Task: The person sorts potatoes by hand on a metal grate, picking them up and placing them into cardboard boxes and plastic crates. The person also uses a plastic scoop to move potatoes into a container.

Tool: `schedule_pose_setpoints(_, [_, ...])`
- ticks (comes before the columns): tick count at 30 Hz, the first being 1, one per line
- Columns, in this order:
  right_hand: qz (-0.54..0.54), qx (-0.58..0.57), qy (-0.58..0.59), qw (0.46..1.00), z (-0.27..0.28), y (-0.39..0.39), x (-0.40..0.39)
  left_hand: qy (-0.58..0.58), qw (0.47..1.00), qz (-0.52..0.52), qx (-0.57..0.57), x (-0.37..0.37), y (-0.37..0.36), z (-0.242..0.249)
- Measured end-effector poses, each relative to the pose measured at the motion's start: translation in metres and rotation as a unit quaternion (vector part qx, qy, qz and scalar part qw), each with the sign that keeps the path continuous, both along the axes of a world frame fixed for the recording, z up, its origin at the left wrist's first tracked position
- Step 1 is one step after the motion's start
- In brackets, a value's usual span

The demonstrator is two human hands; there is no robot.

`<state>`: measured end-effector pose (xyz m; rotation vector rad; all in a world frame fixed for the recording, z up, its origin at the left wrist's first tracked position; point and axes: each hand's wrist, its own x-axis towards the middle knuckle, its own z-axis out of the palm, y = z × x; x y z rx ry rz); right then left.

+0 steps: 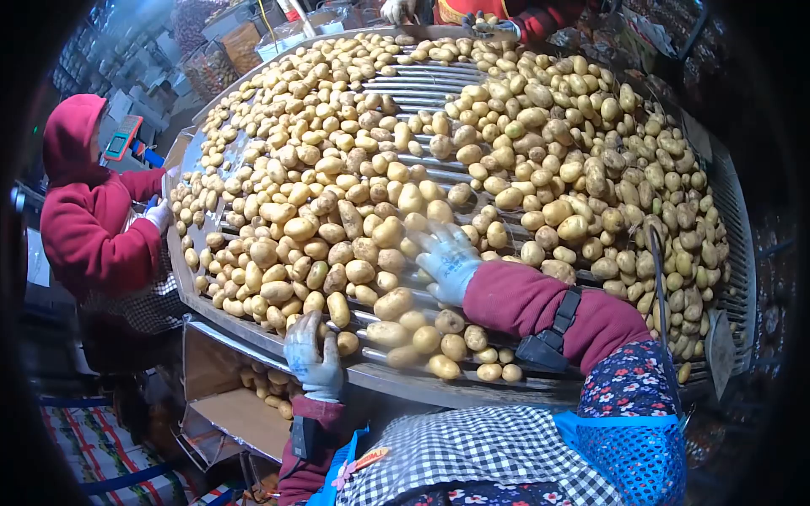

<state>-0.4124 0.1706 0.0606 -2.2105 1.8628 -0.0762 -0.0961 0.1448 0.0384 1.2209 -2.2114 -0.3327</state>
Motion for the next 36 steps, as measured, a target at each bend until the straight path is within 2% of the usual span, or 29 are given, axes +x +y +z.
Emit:
schedule_pose_setpoints(1, [-0.001,-0.001,0.002,1.000,-0.003,0.004,-0.003,0.002,1.000,-0.001,-0.001,0.002,-0.001,-0.001])
schedule_pose_setpoints(3, [-0.031,-0.073,-0.117,0.990,0.001,0.011,-0.008,-0.033,0.999,-0.015,0.021,0.001,-0.001,0.008])
schedule_pose_setpoints(4, [-0.099,-0.076,-0.185,0.975,0.008,0.024,-0.005,-0.049,0.998,-0.021,0.026,0.000,-0.001,0.011])
schedule_pose_setpoints(5, [-0.121,-0.099,-0.268,0.951,0.007,0.032,-0.008,-0.045,0.998,-0.020,0.028,-0.002,-0.003,0.016])
schedule_pose_setpoints(7, [-0.217,-0.016,-0.416,0.883,0.024,0.054,-0.011,-0.054,0.994,-0.096,-0.020,-0.006,-0.011,0.027])
schedule_pose_setpoints(8, [-0.218,-0.012,-0.416,0.883,0.034,0.063,-0.010,-0.035,0.992,-0.118,0.005,-0.005,-0.021,0.030])
schedule_pose_setpoints(9, [-0.260,0.043,-0.630,0.730,0.044,0.071,-0.009,-0.027,0.993,-0.101,-0.047,0.002,-0.032,0.018])
schedule_pose_setpoints(10, [-0.284,0.092,-0.798,0.523,0.047,0.077,-0.006,-0.067,0.994,-0.072,-0.050,0.000,-0.046,0.025])
schedule_pose_setpoints(11, [-0.287,0.091,-0.798,0.522,0.044,0.084,-0.003,-0.106,0.992,-0.042,-0.054,-0.007,-0.063,0.033])
schedule_pose_setpoints(13, [-0.282,0.115,-0.854,0.422,0.036,0.093,0.002,-0.206,0.971,-0.111,-0.042,-0.020,-0.097,0.040])
schedule_pose_setpoints(15, [-0.287,0.121,-0.873,0.374,0.028,0.096,0.012,-0.235,0.962,-0.119,-0.073,-0.032,-0.116,0.030])
schedule_pose_setpoints(17, [-0.279,0.142,-0.892,0.327,0.021,0.093,0.020,-0.292,0.945,-0.145,0.025,-0.034,-0.127,0.030])
schedule_pose_setpoints(19, [-0.259,0.177,-0.889,0.334,0.022,0.086,0.029,-0.267,0.954,-0.138,-0.025,-0.029,-0.126,0.016])
schedule_pose_setpoints(22, [-0.238,0.187,-0.885,0.353,0.022,0.082,0.051,-0.282,0.952,-0.120,0.013,-0.027,-0.113,0.017])
schedule_pose_setpoints(24, [-0.225,0.196,-0.884,0.360,0.012,0.086,0.055,-0.158,0.981,-0.109,-0.014,-0.016,-0.101,0.010])
schedule_pose_setpoints(27, [-0.229,0.207,-0.882,0.356,0.004,0.096,0.057,-0.144,0.981,-0.114,-0.063,-0.001,-0.075,0.008])
schedule_pose_setpoints(31, [-0.204,0.192,-0.896,0.344,-0.013,0.108,0.058,-0.132,0.986,-0.097,-0.036,0.011,-0.055,0.030])
schedule_pose_setpoints(33, [-0.216,0.198,-0.891,0.345,-0.008,0.109,0.057,-0.163,0.985,-0.050,0.003,0.016,-0.060,0.032])
schedule_pose_setpoints(35, [-0.204,0.206,-0.886,0.361,-0.001,0.106,0.060,-0.165,0.981,-0.052,-0.082,0.010,-0.074,0.034])
schedule_pose_setpoints(36, [-0.189,0.199,-0.889,0.366,-0.001,0.104,0.062,-0.158,0.983,-0.069,-0.057,0.001,-0.083,0.038])
